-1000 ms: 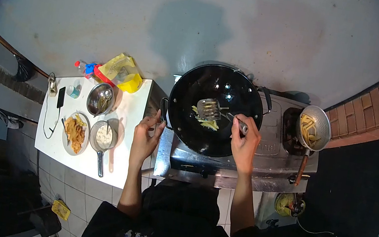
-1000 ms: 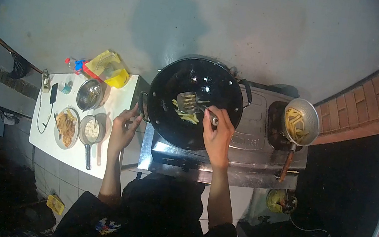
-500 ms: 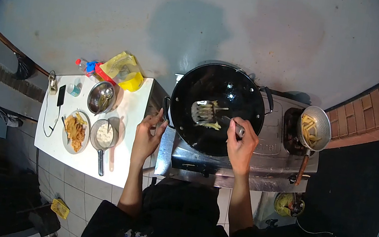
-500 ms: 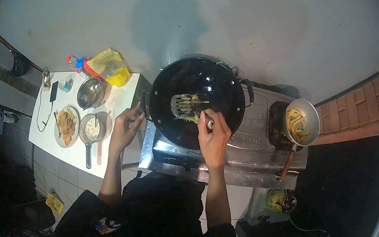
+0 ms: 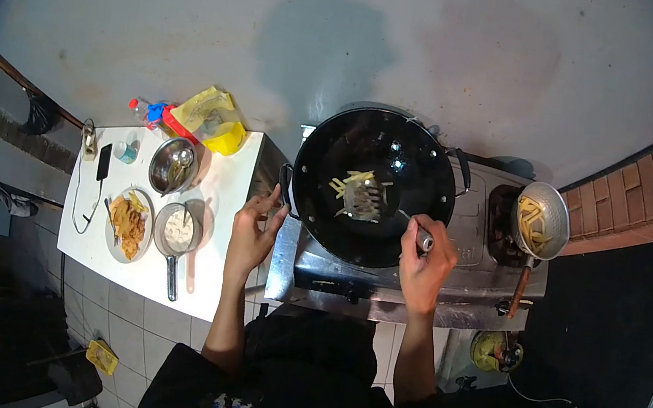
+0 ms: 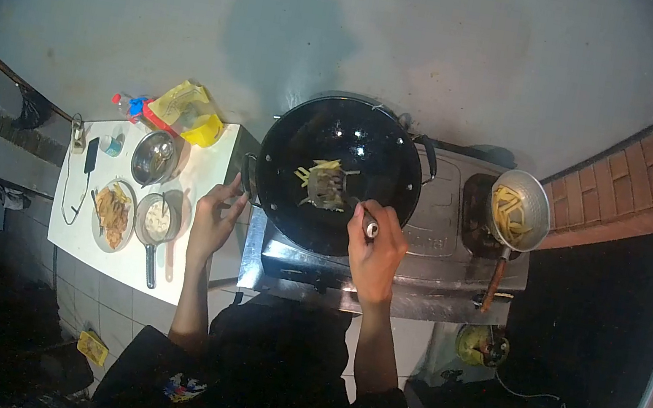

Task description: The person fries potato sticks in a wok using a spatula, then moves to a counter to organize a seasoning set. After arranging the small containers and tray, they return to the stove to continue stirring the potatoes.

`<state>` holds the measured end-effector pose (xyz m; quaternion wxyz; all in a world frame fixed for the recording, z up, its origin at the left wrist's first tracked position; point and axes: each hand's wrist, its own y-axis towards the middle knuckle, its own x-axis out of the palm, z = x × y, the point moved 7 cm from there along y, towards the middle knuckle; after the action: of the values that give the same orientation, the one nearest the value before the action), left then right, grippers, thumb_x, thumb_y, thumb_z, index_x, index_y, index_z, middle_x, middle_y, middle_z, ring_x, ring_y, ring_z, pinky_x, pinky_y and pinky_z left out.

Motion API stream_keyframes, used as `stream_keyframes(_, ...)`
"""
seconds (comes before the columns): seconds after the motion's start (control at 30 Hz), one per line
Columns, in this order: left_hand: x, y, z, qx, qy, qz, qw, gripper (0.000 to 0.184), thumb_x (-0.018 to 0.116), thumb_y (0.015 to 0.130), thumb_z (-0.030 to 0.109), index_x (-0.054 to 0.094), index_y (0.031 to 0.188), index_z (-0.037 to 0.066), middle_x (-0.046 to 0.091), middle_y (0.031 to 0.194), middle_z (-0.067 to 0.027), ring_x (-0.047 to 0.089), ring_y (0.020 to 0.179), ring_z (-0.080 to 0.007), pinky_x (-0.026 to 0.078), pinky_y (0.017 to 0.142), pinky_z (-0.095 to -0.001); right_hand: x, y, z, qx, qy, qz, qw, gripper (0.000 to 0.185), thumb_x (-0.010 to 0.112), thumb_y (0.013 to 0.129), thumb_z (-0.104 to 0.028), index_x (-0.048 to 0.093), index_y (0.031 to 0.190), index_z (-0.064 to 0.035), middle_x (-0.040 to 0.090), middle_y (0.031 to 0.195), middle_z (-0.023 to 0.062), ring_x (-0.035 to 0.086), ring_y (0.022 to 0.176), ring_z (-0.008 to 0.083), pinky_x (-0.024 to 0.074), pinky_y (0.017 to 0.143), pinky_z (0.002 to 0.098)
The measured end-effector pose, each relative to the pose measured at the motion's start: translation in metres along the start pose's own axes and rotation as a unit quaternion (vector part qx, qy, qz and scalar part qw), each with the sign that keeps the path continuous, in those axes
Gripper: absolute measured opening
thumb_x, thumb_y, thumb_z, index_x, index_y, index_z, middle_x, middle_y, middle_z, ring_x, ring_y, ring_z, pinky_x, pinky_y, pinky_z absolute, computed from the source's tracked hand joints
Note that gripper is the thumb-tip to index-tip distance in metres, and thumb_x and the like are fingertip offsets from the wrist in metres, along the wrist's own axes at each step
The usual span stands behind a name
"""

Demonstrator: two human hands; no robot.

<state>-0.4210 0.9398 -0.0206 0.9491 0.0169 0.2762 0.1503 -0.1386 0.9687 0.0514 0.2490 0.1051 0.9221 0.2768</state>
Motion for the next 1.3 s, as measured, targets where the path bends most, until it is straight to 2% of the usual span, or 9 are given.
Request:
stream_keyframes(0.1, 0.001, 0.000, -0.001, 0.026, -0.002, 0.004, 1.000, 0.040, 0.067, 0.087, 0.013, 0.061, 0.125, 0.003, 0.061, 0.084, -0.0120, 0.056, 0.074, -0.0182, 0.046, 0.069, -0.0291, 0.001, -0.002, 0.000, 0.011, -0.002, -0.007, 1.000, 0.008, 0.066, 0.086, -0.003, 0.063, 0.092, 0.0011, 0.057, 0.073, 0.0101, 0.056, 0.056, 0.0177, 0.0418, 0.048, 0.0292)
stream_keyframes(0.33, 0.001, -0.001, 0.001, 0.003, 0.002, 0.008, 1.000, 0.038, 0.067, 0.087, 0.013, 0.062, 0.124, 0.002, 0.060, 0.084, -0.0118, 0.056, 0.074, -0.0181, 0.046, 0.068, -0.0295, 0.002, 0.000, 0.015, 0.009, -0.055, 0.003, 0.998, 0.009, 0.066, 0.086, -0.004, 0.063, 0.093, 0.0014, 0.057, 0.074, 0.0115, 0.057, 0.057, 0.0201, 0.0429, 0.050, 0.0311)
stream_keyframes(0.4, 0.000, -0.001, 0.000, -0.004, 0.000, 0.007, 1.000, 0.038, 0.067, 0.088, 0.013, 0.062, 0.124, 0.002, 0.060, 0.084, -0.0120, 0.056, 0.074, -0.0179, 0.046, 0.068, -0.0295, -0.002, -0.001, 0.019, 0.022, -0.048, 0.044, 0.998, 0.008, 0.066, 0.086, -0.004, 0.063, 0.092, 0.0015, 0.058, 0.075, 0.0121, 0.058, 0.058, 0.0222, 0.0433, 0.050, 0.0323)
stream_keyframes(0.5, 0.001, -0.001, 0.003, -0.001, 0.012, 0.009, 1.000, 0.039, 0.067, 0.087, 0.013, 0.061, 0.124, 0.002, 0.061, 0.085, -0.0128, 0.056, 0.074, -0.0175, 0.046, 0.067, -0.0295, -0.004, -0.004, 0.015, 0.050, -0.054, 0.030, 0.997, 0.008, 0.065, 0.087, -0.004, 0.063, 0.093, 0.0017, 0.058, 0.075, 0.0131, 0.059, 0.060, 0.0242, 0.0439, 0.051, 0.0334)
stream_keyframes(0.6, 0.000, -0.001, 0.007, 0.007, -0.006, 0.017, 1.000, 0.039, 0.067, 0.088, 0.013, 0.061, 0.125, 0.002, 0.061, 0.085, -0.0139, 0.056, 0.074, -0.0179, 0.046, 0.067, -0.0299, 0.002, -0.007, 0.011, 0.021, -0.029, 0.035, 0.999, 0.009, 0.065, 0.087, -0.004, 0.063, 0.094, 0.0025, 0.058, 0.075, 0.0137, 0.060, 0.060, 0.0256, 0.0442, 0.052, 0.0340)
stream_keyframes(0.8, 0.002, -0.001, 0.006, -0.010, 0.021, 0.000, 1.000, 0.040, 0.067, 0.088, 0.012, 0.060, 0.126, 0.002, 0.061, 0.086, -0.0145, 0.058, 0.076, -0.0191, 0.048, 0.070, -0.0301, 0.011, -0.010, 0.019, 0.052, -0.029, 0.032, 0.998, 0.011, 0.066, 0.087, -0.004, 0.063, 0.094, 0.0043, 0.059, 0.075, 0.0148, 0.060, 0.060, 0.0258, 0.0454, 0.053, 0.0346)
stream_keyframes(0.97, 0.002, -0.001, 0.007, 0.016, -0.004, 0.014, 1.000, 0.041, 0.067, 0.087, 0.013, 0.060, 0.127, 0.004, 0.062, 0.088, -0.0154, 0.058, 0.075, -0.0196, 0.047, 0.069, -0.0296, 0.018, -0.010, 0.025, 0.063, -0.013, 0.030, 0.997, 0.011, 0.066, 0.086, -0.004, 0.063, 0.093, 0.0044, 0.060, 0.074, 0.0150, 0.062, 0.062, 0.0241, 0.0467, 0.054, 0.0332)
stream_keyframes(1.03, 0.002, -0.001, 0.005, 0.013, 0.008, 0.011, 1.000, 0.041, 0.067, 0.087, 0.013, 0.060, 0.127, 0.004, 0.063, 0.088, -0.0153, 0.058, 0.076, -0.0195, 0.048, 0.070, -0.0297, 0.021, -0.011, 0.023, 0.091, 0.036, 0.018, 0.995, 0.010, 0.066, 0.086, -0.003, 0.063, 0.093, 0.0039, 0.059, 0.073, 0.0144, 0.061, 0.060, 0.0225, 0.0455, 0.054, 0.0326)
stream_keyframes(1.3, 0.001, -0.001, 0.008, 0.019, 0.018, 0.017, 1.000, 0.041, 0.067, 0.087, 0.013, 0.060, 0.127, 0.004, 0.062, 0.088, -0.0141, 0.058, 0.075, -0.0194, 0.047, 0.069, -0.0300, 0.015, -0.021, 0.018, 0.079, 0.040, 0.018, 0.996, 0.009, 0.066, 0.085, -0.003, 0.063, 0.091, 0.0034, 0.058, 0.070, 0.0123, 0.055, 0.055, 0.0195, 0.0418, 0.050, 0.0310)
